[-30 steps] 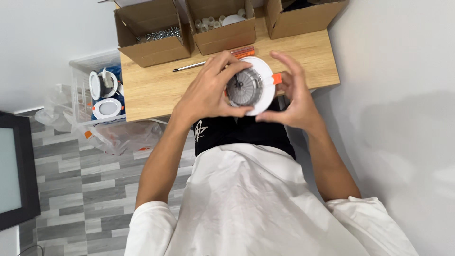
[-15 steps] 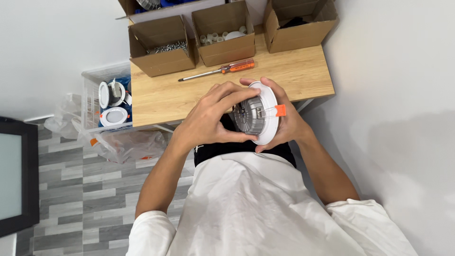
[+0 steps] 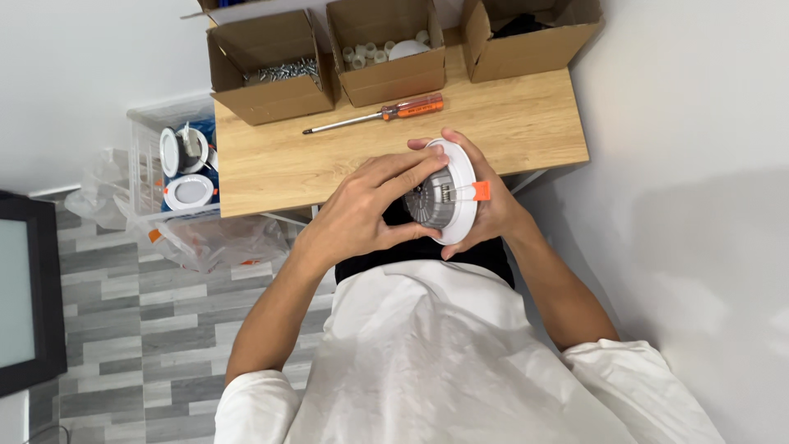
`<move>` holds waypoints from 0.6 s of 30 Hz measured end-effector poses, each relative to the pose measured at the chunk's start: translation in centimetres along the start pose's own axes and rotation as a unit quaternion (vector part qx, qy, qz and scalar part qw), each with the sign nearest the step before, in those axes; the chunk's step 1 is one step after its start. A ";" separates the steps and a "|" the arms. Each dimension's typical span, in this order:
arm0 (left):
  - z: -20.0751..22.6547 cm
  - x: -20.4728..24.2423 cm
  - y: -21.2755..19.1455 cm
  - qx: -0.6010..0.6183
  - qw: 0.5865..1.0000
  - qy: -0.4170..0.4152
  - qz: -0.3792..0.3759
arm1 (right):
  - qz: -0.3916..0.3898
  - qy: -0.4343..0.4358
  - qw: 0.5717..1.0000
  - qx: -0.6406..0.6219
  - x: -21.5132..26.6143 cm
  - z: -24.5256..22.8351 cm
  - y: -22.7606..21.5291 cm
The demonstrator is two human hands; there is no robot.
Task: The person assembles multiple recessed LED light fixtures by hand. They place a diffuser into a trim ring, insert the LED module, and secure the components together, repeating the process for several units and placing the finished fixtures into a plastic bin.
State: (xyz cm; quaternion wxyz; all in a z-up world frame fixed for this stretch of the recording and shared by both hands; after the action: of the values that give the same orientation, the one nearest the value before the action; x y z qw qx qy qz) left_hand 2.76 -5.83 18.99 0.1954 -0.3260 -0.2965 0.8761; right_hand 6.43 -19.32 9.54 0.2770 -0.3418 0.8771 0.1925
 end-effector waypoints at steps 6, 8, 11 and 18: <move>-1.6 0.4 0.8 -0.022 1.000 -0.008 -0.003 | 0.008 0.028 1.000 0.007 0.4 1.9 -0.9; -1.8 0.2 1.0 -0.031 0.999 0.008 -0.005 | 0.014 0.029 0.999 -0.003 0.6 2.4 -1.2; -2.3 0.4 0.9 -0.031 0.999 0.001 -0.013 | 0.015 0.052 0.999 0.002 0.3 2.8 -1.3; -5.4 1.8 1.1 0.040 0.997 -0.055 0.025 | 0.018 0.110 0.992 -0.065 0.6 5.2 -1.1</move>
State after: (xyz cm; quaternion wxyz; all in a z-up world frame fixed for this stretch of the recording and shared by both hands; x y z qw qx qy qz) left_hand 5.00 -3.53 14.16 0.1700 -0.2762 -0.2630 0.9087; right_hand 8.67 -17.67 4.99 0.1524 -0.3628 0.8937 0.2155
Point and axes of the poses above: each hand's wrist, its own x-axis away from the middle knuckle, its own y-axis out of the palm, z = x × y, the point moved 9 cm from there along -x, towards the middle knuckle, and after that the axes turned 2 degrees about -y, right-handed, at the moved point
